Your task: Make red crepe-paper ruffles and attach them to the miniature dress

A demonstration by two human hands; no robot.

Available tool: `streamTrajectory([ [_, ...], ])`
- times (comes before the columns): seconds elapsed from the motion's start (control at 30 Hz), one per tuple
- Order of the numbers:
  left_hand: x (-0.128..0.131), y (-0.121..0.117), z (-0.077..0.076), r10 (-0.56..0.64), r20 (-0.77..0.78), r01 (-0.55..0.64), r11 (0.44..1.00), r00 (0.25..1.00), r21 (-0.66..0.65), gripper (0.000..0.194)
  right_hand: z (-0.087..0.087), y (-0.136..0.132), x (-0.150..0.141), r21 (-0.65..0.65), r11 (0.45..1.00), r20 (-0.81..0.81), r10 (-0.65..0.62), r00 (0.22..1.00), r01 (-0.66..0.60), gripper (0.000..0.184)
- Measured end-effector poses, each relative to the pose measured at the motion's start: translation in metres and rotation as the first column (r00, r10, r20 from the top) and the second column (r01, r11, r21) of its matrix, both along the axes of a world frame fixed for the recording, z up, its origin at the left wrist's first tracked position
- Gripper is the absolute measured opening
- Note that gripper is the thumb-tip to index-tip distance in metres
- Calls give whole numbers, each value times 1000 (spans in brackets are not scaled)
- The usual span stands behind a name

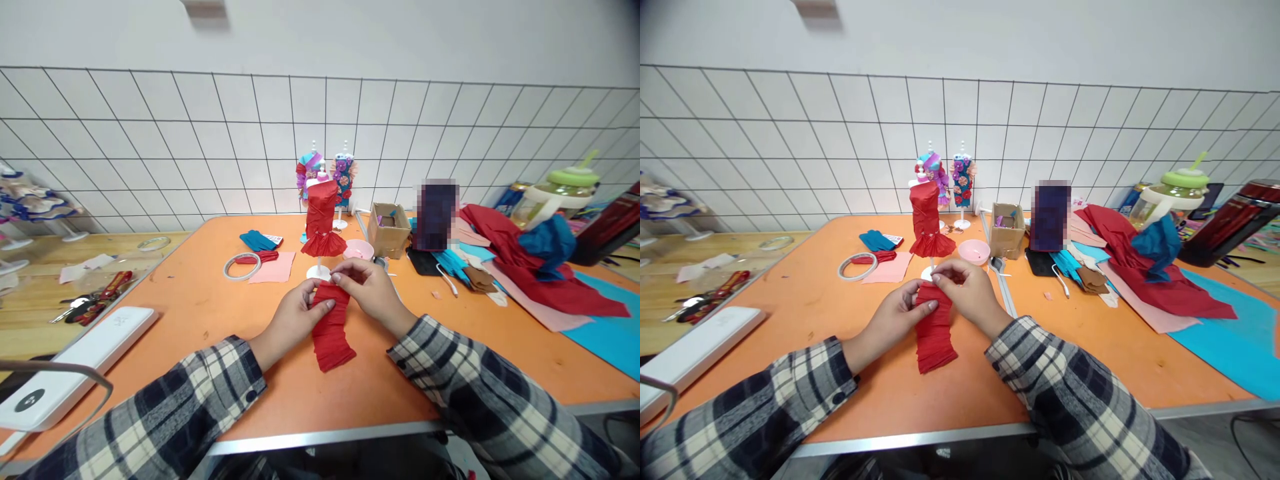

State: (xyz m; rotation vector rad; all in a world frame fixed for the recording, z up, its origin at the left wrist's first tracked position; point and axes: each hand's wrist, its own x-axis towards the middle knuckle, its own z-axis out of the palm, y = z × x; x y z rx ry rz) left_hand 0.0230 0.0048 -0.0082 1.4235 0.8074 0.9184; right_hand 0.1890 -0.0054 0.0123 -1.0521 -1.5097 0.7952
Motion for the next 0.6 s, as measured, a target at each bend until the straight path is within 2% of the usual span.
streamTrajectory([
  [0.1, -1, 0, 0, -1, -37, 1, 1000, 999, 14, 25, 3, 1, 5, 5, 999, 9, -36, 999, 36, 18],
  [0.17, -2, 1, 0, 17, -29, -16, 1000, 999, 23, 28, 4, 0, 8, 10, 1000, 34, -1, 999, 0, 27],
  [0.23, -3, 2, -2, 36, -27, -35, 999, 999, 40, 28, 5, -2, 9, 9, 998, 123, 58, 991, -59, 32],
  [0.3, -3, 3, -4, 41, -41, -38, 997, 998, 68, 26, 5, -4, 8, 1, 998, 232, 57, 971, -59, 29],
  [0.37, -4, 3, -4, 34, -61, -29, 995, 998, 91, 23, 5, -5, 6, -9, 1000, 274, 31, 961, -30, 21],
  [0.5, -3, 2, 1, 23, -121, -9, 994, 992, 110, 25, 3, -1, 7, -2, 998, 192, 58, 980, -59, 13],
  [0.6, -3, -1, 1, 0, -245, 30, 993, 969, 118, 33, 5, 4, 13, 18, 997, 84, 75, 994, -77, 13],
])
